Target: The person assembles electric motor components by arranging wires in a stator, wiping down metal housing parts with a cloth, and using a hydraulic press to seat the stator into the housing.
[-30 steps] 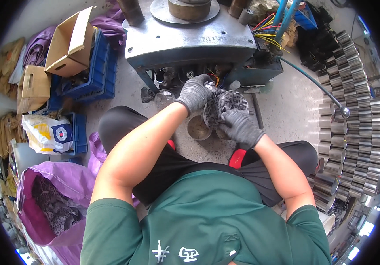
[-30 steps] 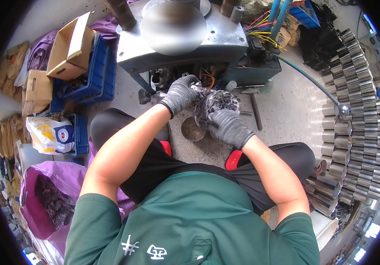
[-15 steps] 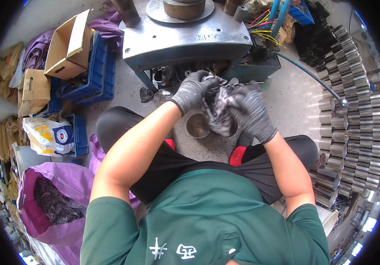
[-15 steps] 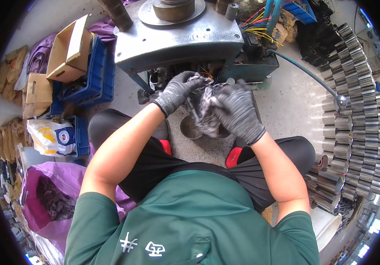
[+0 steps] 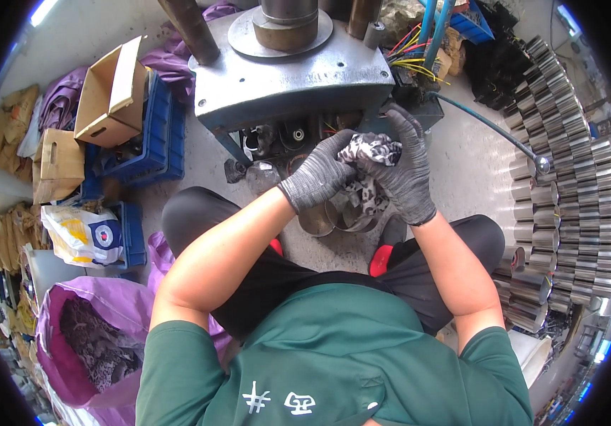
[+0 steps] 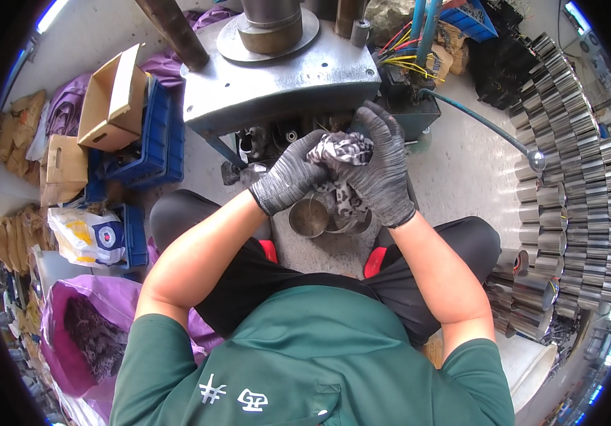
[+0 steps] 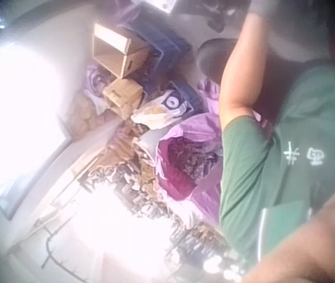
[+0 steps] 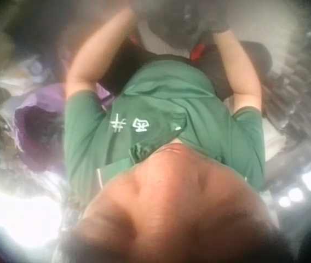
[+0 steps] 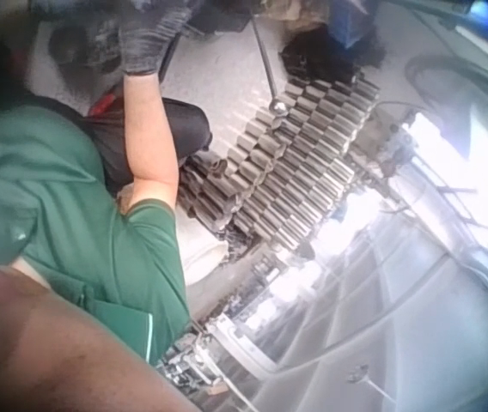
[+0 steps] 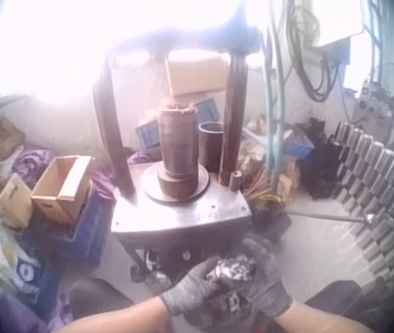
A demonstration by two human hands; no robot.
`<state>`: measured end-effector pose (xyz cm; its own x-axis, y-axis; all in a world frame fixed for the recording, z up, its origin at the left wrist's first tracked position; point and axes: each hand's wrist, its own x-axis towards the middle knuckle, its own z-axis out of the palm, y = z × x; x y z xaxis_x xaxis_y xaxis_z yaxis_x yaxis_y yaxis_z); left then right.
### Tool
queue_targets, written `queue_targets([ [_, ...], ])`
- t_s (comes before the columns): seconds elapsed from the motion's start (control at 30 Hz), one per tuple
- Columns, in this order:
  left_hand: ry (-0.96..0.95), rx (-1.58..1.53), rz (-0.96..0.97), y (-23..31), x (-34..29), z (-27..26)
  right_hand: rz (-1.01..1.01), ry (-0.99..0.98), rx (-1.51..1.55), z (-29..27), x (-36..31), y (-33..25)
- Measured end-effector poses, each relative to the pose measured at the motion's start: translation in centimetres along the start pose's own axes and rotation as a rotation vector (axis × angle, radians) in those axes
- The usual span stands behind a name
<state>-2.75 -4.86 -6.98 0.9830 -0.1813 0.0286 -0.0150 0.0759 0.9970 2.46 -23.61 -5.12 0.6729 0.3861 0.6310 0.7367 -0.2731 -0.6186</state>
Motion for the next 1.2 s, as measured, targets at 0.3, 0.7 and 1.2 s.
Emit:
queue_targets([
  [0.3,0.330,0.223,0.200,0.3,-0.3,0.4,0.688,0.042,0.881,1.0,0.3,-0.7],
  [0.7,0.361,1.010,0.682,8.9,-7.4,-0.2,0.671,-0.239,1.228,0.4,1.6,-3.4],
  [1.2,1.466,-0.380,1.089,16.2,-54.7,-18.4,0.434,-0.612,0.835,-2.8,1.0,-7.6],
])
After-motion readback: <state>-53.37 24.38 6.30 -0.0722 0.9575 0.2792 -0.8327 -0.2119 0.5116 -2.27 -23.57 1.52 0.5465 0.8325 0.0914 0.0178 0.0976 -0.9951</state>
